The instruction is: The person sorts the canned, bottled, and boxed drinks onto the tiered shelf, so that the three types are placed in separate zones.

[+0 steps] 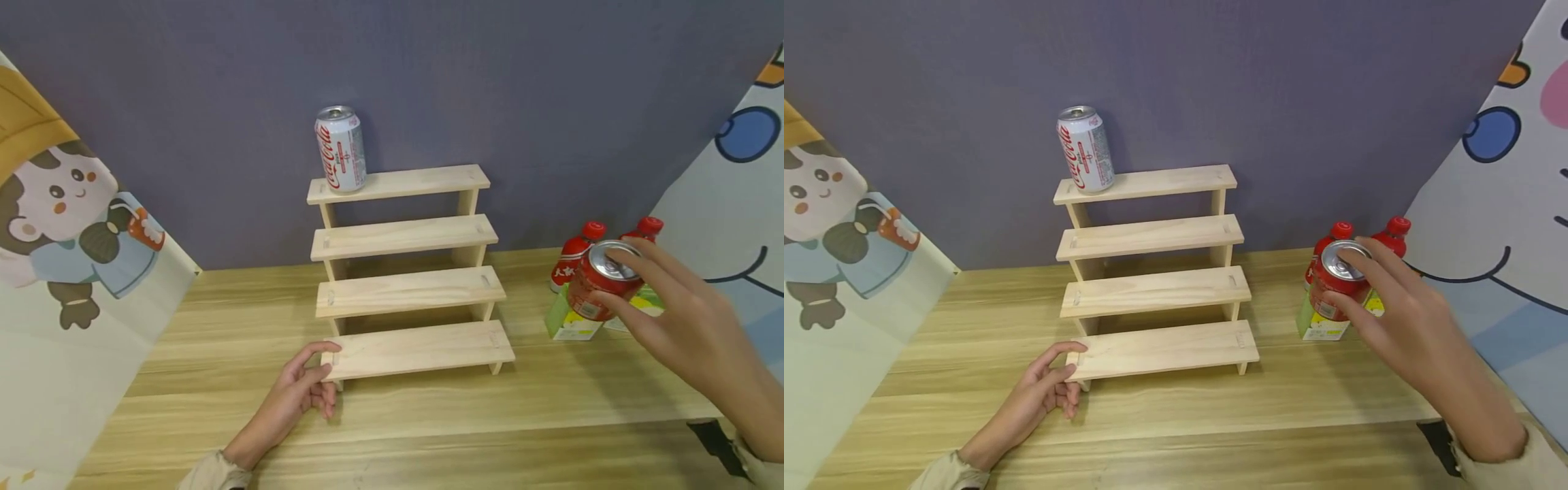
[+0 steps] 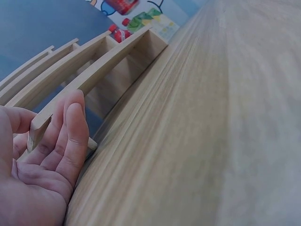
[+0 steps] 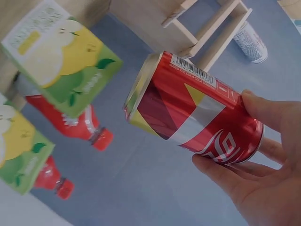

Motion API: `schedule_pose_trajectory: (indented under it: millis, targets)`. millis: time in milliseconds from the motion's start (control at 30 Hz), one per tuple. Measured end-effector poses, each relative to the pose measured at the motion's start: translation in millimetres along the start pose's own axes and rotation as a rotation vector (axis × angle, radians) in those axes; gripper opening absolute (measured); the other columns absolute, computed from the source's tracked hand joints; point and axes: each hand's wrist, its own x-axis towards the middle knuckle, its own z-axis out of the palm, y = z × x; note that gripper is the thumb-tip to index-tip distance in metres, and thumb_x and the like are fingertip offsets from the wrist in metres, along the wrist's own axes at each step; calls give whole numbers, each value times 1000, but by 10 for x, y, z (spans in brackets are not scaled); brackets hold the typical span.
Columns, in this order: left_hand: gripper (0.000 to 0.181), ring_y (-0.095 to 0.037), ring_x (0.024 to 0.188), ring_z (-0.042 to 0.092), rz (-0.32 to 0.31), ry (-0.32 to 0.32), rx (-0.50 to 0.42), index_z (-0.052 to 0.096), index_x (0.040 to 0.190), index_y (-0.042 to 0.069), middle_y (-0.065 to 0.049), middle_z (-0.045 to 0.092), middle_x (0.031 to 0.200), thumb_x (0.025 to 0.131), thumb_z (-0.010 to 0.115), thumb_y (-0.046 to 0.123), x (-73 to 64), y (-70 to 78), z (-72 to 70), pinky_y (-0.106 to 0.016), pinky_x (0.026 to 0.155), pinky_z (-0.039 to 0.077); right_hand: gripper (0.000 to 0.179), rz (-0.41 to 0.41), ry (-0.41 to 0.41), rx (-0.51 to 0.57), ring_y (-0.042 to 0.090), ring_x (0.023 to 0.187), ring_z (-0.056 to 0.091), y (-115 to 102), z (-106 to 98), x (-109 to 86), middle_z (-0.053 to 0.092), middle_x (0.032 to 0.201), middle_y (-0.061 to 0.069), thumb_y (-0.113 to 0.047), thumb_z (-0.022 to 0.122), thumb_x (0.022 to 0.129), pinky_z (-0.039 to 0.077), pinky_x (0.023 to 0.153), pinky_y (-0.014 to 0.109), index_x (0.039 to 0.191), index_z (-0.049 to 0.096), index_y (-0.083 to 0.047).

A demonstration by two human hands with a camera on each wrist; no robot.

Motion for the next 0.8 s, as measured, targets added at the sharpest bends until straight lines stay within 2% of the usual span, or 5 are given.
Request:
schedule_pose_trajectory:
  millis: [233, 467, 567, 667, 800]
  targets:
    - [40, -19, 59, 66, 17, 2, 12, 33, 145, 0, -8, 67, 73, 108, 42, 12, 21, 12, -12, -32, 54, 59, 58, -75, -28, 19, 41, 104, 63, -105, 22, 305, 58, 135, 20, -39, 78, 86, 42, 78, 4, 130, 64, -3]
    - [40, -18, 59, 66, -19, 35, 24, 34, 145, 2, -7, 67, 73, 108, 43, 15, -16, -3, -24, -30, 54, 59, 72, -128, -29, 75, 30, 93, 66, -227, 88, 578, 58, 136, 18, -63, 53, 91, 37, 64, 0, 128, 65, -3]
    - [40, -18, 59, 66, -32, 42, 20, 34, 145, 2, -7, 67, 72, 108, 44, 15, -42, -20, -20, -30, 55, 60, 68, -151, -21, 89, 33, 100, 66, -276, 110, 694, 58, 136, 18, -59, 57, 91, 36, 76, -5, 129, 64, -3]
    - [41, -18, 60, 66, -17, 22, 16, 33, 146, 1, -7, 67, 73, 108, 43, 15, -30, -30, -18, -31, 55, 60, 56, -165, -14, 115, 36, 108, 64, -319, 111, 828, 59, 135, 17, -38, 77, 87, 53, 87, 16, 129, 64, -2]
    - [42, -19, 60, 66, 13, 0, 13, 32, 146, 0, -7, 67, 74, 108, 42, 13, -10, -29, -18, -32, 54, 60, 64, -153, -30, 160, 38, 107, 64, -372, 148, 1026, 58, 136, 19, -3, 89, 71, 58, 76, 53, 129, 64, -1]
